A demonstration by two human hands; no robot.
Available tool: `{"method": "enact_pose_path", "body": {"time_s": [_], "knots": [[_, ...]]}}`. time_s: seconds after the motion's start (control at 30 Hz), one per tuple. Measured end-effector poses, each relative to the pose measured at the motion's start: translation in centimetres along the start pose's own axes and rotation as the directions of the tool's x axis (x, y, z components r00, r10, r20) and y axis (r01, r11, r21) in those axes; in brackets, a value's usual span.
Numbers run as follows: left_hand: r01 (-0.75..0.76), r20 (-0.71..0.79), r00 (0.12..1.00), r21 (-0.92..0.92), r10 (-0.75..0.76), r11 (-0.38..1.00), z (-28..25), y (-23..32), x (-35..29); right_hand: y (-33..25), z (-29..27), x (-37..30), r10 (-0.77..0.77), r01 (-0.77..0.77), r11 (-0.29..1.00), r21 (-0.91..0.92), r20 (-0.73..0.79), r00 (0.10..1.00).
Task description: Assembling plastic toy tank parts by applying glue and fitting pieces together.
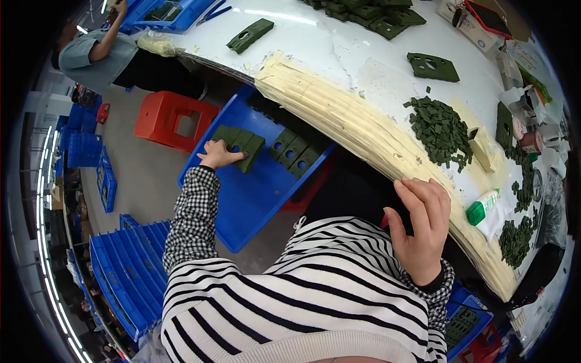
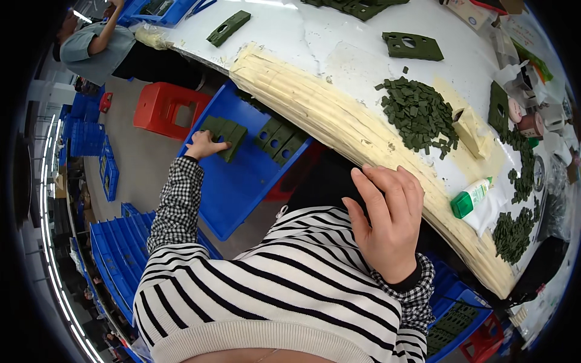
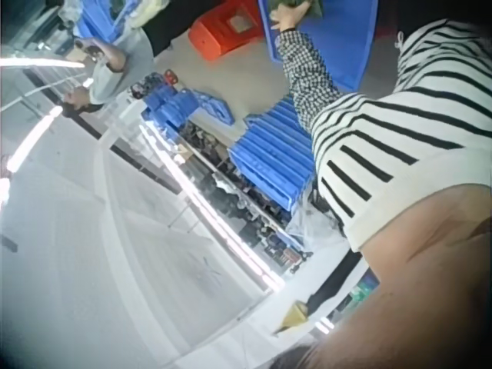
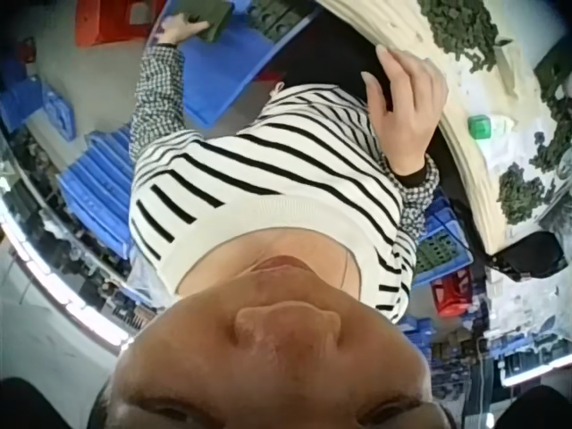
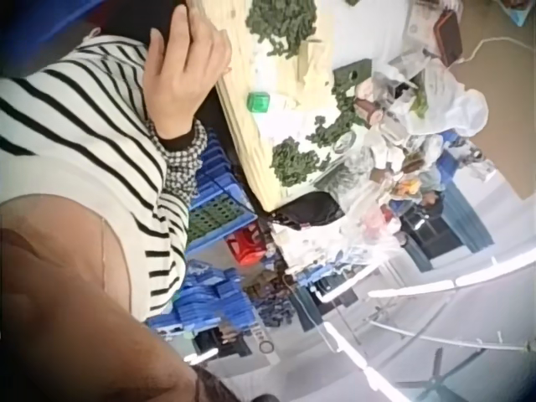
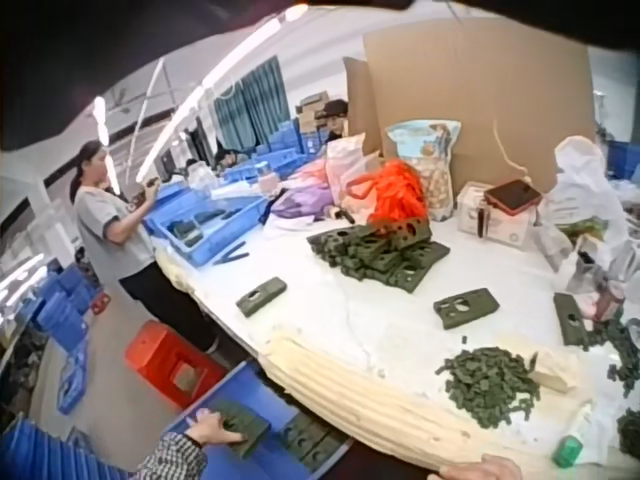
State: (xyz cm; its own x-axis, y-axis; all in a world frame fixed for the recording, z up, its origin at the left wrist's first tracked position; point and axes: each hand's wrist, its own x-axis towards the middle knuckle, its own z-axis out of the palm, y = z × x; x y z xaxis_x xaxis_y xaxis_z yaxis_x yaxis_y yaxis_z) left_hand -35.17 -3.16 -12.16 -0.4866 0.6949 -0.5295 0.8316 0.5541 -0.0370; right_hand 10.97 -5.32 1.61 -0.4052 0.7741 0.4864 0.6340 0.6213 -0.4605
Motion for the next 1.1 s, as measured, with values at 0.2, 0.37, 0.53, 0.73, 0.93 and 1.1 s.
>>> {"method": "enact_pose_path", "body": {"time_s": [0.2,0.37,0.53,0.73,0.93,1.1], "knots": [[0.089,-0.029,0.996,0.092,-0.087,0.992,3.5,1.9,5.9,-1.0,0.5,0.3,0.048,-0.046,0.997,-0.068,0.037,0.998],[0.106,-0.069,0.993,0.091,-0.1,0.99,4.0,3.0,7.6,-1.5,1.3,0.8,0.051,-0.047,0.997,-0.069,0.06,0.997],[0.072,-0.187,0.981,0.105,-0.052,0.992,4.7,3.3,7.5,-1.9,1.8,1.2,0.045,-0.039,0.997,-0.065,0.089,0.995],[0.059,-0.233,0.972,0.167,-0.019,0.984,5.3,3.2,8.3,-2.0,2.0,1.2,0.048,-0.041,0.997,-0.07,0.105,0.993],[0.04,-0.268,0.963,0.219,0.02,0.975,4.1,4.1,7.7,-1.8,2.2,0.8,0.06,-0.052,0.996,-0.068,0.119,0.991],[0.043,-0.365,0.929,0.271,0.061,0.962,5.0,3.6,8.0,-1.8,2.2,0.8,0.062,-0.054,0.997,-0.054,0.145,0.988]]}}
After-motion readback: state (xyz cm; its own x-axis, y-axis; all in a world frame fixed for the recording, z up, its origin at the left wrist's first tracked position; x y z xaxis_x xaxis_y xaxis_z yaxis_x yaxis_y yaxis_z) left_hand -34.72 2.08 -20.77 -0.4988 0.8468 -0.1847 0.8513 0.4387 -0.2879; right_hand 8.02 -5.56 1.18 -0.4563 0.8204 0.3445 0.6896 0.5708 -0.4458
